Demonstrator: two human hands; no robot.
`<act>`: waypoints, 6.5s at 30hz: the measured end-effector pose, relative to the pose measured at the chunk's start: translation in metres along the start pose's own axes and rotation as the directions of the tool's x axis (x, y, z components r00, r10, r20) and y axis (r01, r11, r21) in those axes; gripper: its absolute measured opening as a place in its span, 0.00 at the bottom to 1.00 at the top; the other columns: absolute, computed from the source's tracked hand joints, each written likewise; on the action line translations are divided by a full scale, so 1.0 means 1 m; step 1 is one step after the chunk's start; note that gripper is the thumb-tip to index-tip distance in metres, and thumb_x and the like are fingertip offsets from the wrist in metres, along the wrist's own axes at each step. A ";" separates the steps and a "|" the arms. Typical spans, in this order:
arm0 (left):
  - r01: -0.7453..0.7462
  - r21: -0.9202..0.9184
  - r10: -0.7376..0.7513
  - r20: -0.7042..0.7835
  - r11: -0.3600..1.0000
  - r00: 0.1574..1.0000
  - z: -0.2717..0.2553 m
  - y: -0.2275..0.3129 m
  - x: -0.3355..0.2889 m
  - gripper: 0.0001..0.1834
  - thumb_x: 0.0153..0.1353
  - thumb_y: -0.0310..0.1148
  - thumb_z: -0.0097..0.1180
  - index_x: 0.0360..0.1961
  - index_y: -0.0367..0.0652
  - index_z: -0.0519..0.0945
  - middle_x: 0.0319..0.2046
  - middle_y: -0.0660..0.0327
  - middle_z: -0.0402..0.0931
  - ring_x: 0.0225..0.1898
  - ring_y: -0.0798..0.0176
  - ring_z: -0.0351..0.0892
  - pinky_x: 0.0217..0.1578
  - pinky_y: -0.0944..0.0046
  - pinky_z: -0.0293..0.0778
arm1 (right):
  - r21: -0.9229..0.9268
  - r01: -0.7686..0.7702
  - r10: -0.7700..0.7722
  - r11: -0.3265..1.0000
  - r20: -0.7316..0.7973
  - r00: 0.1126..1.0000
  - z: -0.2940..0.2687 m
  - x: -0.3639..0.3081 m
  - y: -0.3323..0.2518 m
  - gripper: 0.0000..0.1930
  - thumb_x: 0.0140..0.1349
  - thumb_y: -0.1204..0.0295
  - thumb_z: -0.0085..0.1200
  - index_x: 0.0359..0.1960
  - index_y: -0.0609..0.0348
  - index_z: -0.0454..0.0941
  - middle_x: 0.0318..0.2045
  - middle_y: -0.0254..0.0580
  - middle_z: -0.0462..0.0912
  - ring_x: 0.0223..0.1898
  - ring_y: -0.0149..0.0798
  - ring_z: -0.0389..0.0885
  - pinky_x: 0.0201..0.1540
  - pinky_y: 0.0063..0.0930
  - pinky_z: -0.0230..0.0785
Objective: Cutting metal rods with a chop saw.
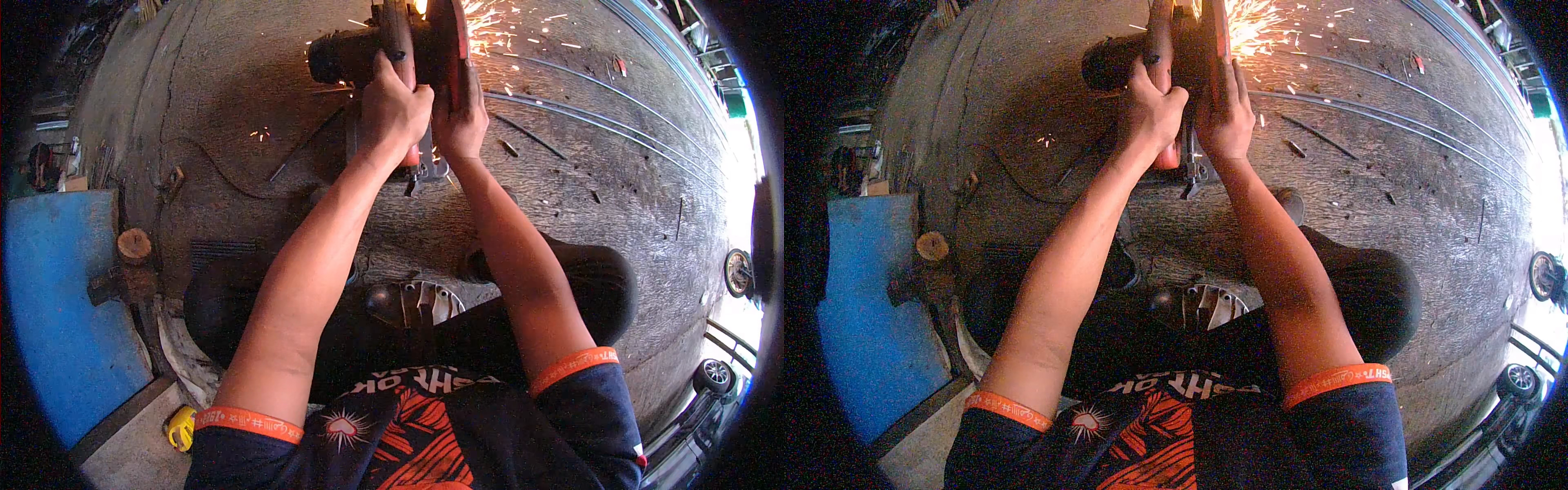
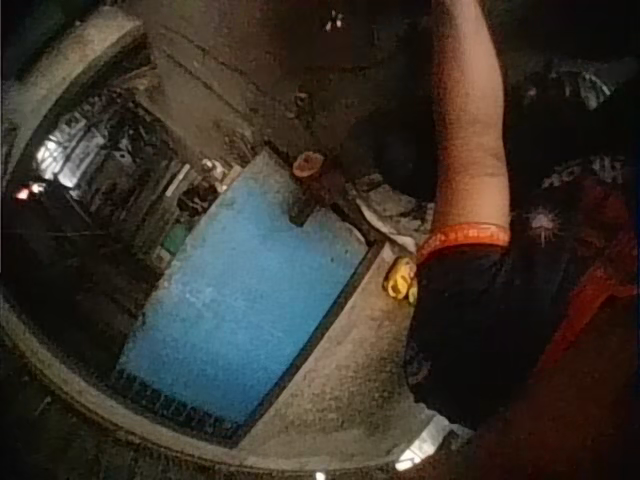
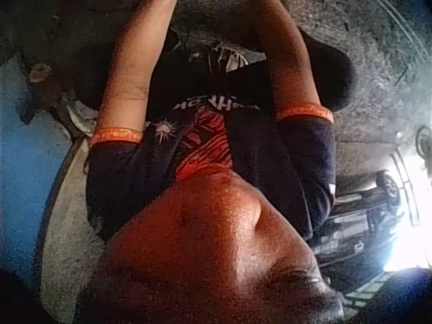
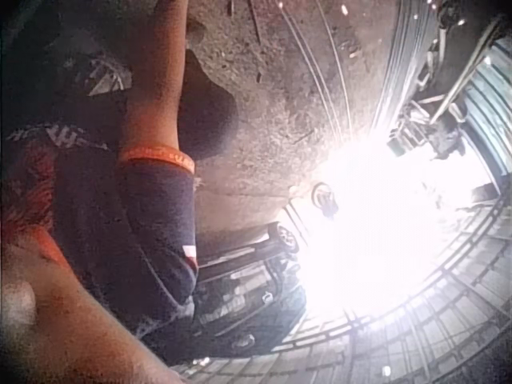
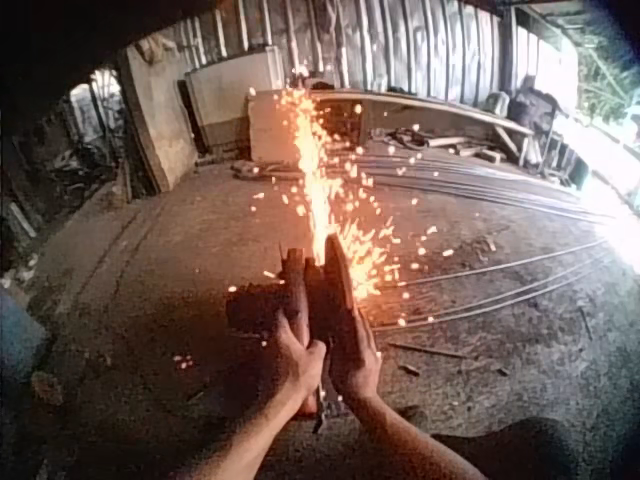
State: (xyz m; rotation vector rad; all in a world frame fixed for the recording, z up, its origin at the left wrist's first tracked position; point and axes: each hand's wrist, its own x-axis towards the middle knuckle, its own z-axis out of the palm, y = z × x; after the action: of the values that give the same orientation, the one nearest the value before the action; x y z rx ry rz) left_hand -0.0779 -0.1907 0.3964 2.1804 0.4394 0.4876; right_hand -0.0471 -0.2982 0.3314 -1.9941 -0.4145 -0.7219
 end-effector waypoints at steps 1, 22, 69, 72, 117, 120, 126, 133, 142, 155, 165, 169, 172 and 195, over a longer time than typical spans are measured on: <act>-0.001 -0.007 0.001 0.002 1.000 1.000 0.000 -0.001 0.000 0.40 0.47 0.33 0.57 0.61 0.28 0.59 0.41 0.32 0.76 0.45 0.35 0.78 0.49 0.46 0.73 | -0.004 -0.003 0.003 1.000 0.004 1.000 0.000 0.000 0.000 0.30 0.56 0.72 0.57 0.63 0.55 0.65 0.58 0.57 0.71 0.57 0.57 0.73 0.52 0.41 0.73; -0.035 -0.036 0.035 0.005 0.999 0.999 0.005 -0.009 0.002 0.39 0.49 0.34 0.57 0.61 0.26 0.59 0.41 0.31 0.75 0.46 0.35 0.77 0.48 0.48 0.74 | -0.038 -0.004 0.004 0.999 0.006 1.000 0.000 -0.002 0.002 0.33 0.53 0.69 0.61 0.63 0.54 0.65 0.59 0.57 0.70 0.56 0.57 0.73 0.52 0.42 0.73; -0.055 -0.027 0.054 -0.032 0.998 0.998 0.001 0.000 -0.006 0.35 0.48 0.32 0.57 0.57 0.29 0.61 0.37 0.33 0.77 0.41 0.33 0.79 0.45 0.44 0.75 | -0.048 -0.007 0.007 0.999 -0.012 1.000 0.001 -0.007 0.003 0.31 0.55 0.68 0.59 0.62 0.54 0.65 0.59 0.56 0.71 0.56 0.56 0.74 0.52 0.41 0.73; -0.037 0.010 0.037 -0.014 0.999 0.999 -0.002 0.001 -0.007 0.36 0.48 0.33 0.57 0.58 0.29 0.60 0.37 0.32 0.77 0.41 0.33 0.79 0.44 0.45 0.75 | -0.012 -0.014 0.014 1.000 -0.024 1.000 0.000 -0.007 0.001 0.30 0.56 0.68 0.58 0.62 0.54 0.66 0.59 0.56 0.71 0.57 0.55 0.73 0.53 0.40 0.72; -0.011 0.087 -0.007 0.209 0.996 0.978 -0.052 0.095 0.101 0.26 0.51 0.27 0.49 0.52 0.26 0.68 0.38 0.39 0.79 0.46 0.47 0.81 0.48 0.56 0.75 | 0.431 -0.727 0.841 0.535 -0.189 0.507 0.019 -0.194 -0.014 0.18 0.62 0.74 0.53 0.51 0.63 0.63 0.42 0.40 0.69 0.43 0.35 0.68 0.48 0.30 0.63; 0.311 0.036 -0.312 0.187 0.950 0.932 -0.059 0.113 0.106 0.28 0.52 0.30 0.49 0.56 0.34 0.69 0.41 0.42 0.80 0.38 0.49 0.84 0.39 0.54 0.79 | 0.577 -0.809 0.906 -0.110 0.393 0.157 0.032 -0.245 0.004 0.21 0.65 0.63 0.52 0.53 0.61 0.63 0.50 0.42 0.71 0.48 0.39 0.71 0.50 0.34 0.64; 0.186 0.066 -0.196 0.237 0.980 0.952 -0.064 0.109 0.105 0.27 0.51 0.30 0.47 0.53 0.29 0.66 0.35 0.42 0.80 0.32 0.50 0.84 0.37 0.55 0.80 | 0.467 -0.474 0.511 -0.746 0.858 0.042 0.028 -0.242 0.014 0.24 0.69 0.54 0.45 0.57 0.57 0.62 0.59 0.41 0.70 0.55 0.45 0.72 0.56 0.41 0.66; 0.142 0.116 -0.164 0.211 0.983 0.964 -0.057 0.103 0.108 0.26 0.50 0.30 0.47 0.51 0.28 0.68 0.35 0.43 0.81 0.35 0.50 0.84 0.40 0.54 0.79 | 0.440 -0.464 0.528 -0.768 0.846 -0.071 0.052 -0.247 0.053 0.09 0.67 0.72 0.49 0.46 0.63 0.69 0.43 0.46 0.76 0.45 0.44 0.77 0.51 0.39 0.72; 0.200 0.053 -0.207 0.220 0.978 0.953 -0.060 0.107 0.102 0.23 0.48 0.29 0.49 0.46 0.29 0.70 0.30 0.44 0.81 0.32 0.49 0.84 0.36 0.54 0.79 | 0.301 -0.905 0.876 0.300 0.289 0.386 0.067 -0.268 0.050 0.27 0.49 0.73 0.68 0.49 0.65 0.68 0.40 0.47 0.79 0.40 0.39 0.78 0.47 0.33 0.69; 0.188 -0.083 -0.156 0.293 0.979 0.943 -0.067 0.105 0.089 0.26 0.49 0.30 0.53 0.50 0.29 0.67 0.32 0.45 0.80 0.28 0.50 0.83 0.33 0.55 0.79 | -0.305 -0.571 0.485 0.762 0.853 0.193 0.053 -0.336 -0.049 0.18 0.49 0.73 0.60 0.43 0.68 0.78 0.44 0.60 0.80 0.47 0.58 0.79 0.50 0.44 0.71; 0.210 -0.080 -0.191 0.200 0.974 0.961 -0.057 0.101 0.089 0.25 0.48 0.29 0.54 0.49 0.31 0.69 0.30 0.47 0.80 0.24 0.53 0.82 0.26 0.56 0.78 | 0.176 -0.928 0.874 0.328 0.317 0.369 0.063 -0.258 0.022 0.24 0.50 0.61 0.70 0.40 0.68 0.75 0.32 0.43 0.82 0.35 0.40 0.77 0.42 0.32 0.68; 0.197 -0.067 -0.178 0.221 0.978 0.959 -0.060 0.102 0.087 0.24 0.49 0.29 0.55 0.49 0.32 0.69 0.29 0.47 0.80 0.24 0.53 0.82 0.25 0.56 0.78 | 0.549 -0.582 0.713 -0.599 0.697 -0.076 0.051 -0.253 0.036 0.20 0.61 0.55 0.55 0.47 0.52 0.71 0.47 0.35 0.74 0.47 0.40 0.73 0.48 0.35 0.67; 0.183 -0.120 -0.155 0.210 0.976 0.965 -0.061 0.102 0.082 0.25 0.49 0.29 0.56 0.50 0.31 0.69 0.29 0.47 0.80 0.24 0.53 0.82 0.25 0.56 0.78 | 0.564 -0.602 0.788 -0.565 0.586 -0.189 0.047 -0.241 0.071 0.17 0.64 0.61 0.51 0.49 0.57 0.70 0.48 0.37 0.74 0.47 0.39 0.73 0.48 0.36 0.68; 0.221 -0.087 -0.195 0.239 0.971 0.951 -0.064 0.107 0.079 0.27 0.50 0.28 0.55 0.53 0.29 0.68 0.29 0.49 0.80 0.19 0.54 0.80 0.21 0.57 0.77 | 0.328 -0.935 0.907 0.138 0.338 0.252 0.069 -0.285 0.046 0.22 0.59 0.68 0.61 0.52 0.57 0.68 0.36 0.36 0.78 0.33 0.32 0.77 0.29 0.27 0.70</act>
State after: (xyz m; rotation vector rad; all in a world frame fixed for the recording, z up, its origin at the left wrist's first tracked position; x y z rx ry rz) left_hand -0.0255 -0.1738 0.5332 2.0233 0.4961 0.1390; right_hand -0.2186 -0.2605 0.0923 -1.3497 0.6288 0.2860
